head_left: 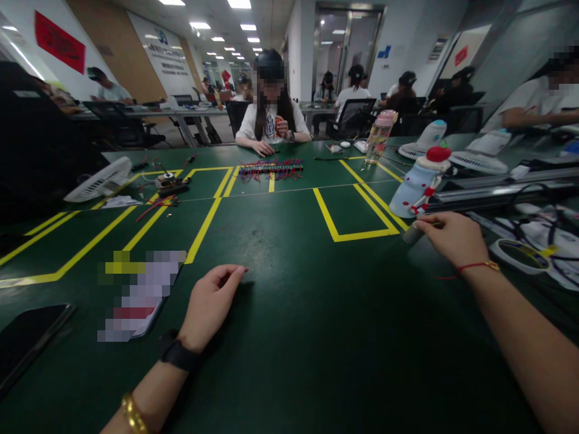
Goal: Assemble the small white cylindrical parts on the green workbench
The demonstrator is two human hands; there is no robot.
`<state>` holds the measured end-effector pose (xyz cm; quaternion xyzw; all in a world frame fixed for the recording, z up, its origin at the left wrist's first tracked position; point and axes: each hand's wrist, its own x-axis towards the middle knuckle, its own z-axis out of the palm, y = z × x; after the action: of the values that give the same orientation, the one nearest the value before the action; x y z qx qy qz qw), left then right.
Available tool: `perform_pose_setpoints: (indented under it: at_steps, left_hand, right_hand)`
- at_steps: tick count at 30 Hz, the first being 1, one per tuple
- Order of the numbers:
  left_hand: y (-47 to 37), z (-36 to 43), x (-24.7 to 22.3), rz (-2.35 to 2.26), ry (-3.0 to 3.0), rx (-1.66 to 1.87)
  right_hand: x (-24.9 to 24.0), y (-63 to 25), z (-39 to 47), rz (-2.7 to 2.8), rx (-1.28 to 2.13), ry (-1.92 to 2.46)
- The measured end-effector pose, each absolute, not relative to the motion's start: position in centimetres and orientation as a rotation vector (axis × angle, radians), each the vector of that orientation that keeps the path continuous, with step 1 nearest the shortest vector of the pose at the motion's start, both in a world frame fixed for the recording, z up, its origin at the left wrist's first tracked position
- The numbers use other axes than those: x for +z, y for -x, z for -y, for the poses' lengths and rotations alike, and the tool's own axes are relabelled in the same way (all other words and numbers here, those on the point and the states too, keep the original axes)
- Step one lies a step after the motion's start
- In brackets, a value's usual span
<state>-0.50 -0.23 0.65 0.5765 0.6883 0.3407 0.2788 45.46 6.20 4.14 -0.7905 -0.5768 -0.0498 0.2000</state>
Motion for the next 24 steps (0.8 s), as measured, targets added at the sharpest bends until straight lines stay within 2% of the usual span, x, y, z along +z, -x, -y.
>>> perform_pose_setpoints:
  at_steps: [14,20,24]
  left_hand:
    - [0.6,0.2,0.6,-1.843,-1.583,0.914]
    - [0.6,0.3,0.6,-1.845,-1.574,0.906]
    - [0.6,0.3,0.4,-1.828,-1.576,0.923]
  right_hand:
    - [4.0,-45.9,-6.3,1.416,-0.076,2.279]
    - [4.2,-46.7,-6.5,1.535,0.092,2.193]
    - [4.3,-47.3,-6.5,1.499,0.069,2.215]
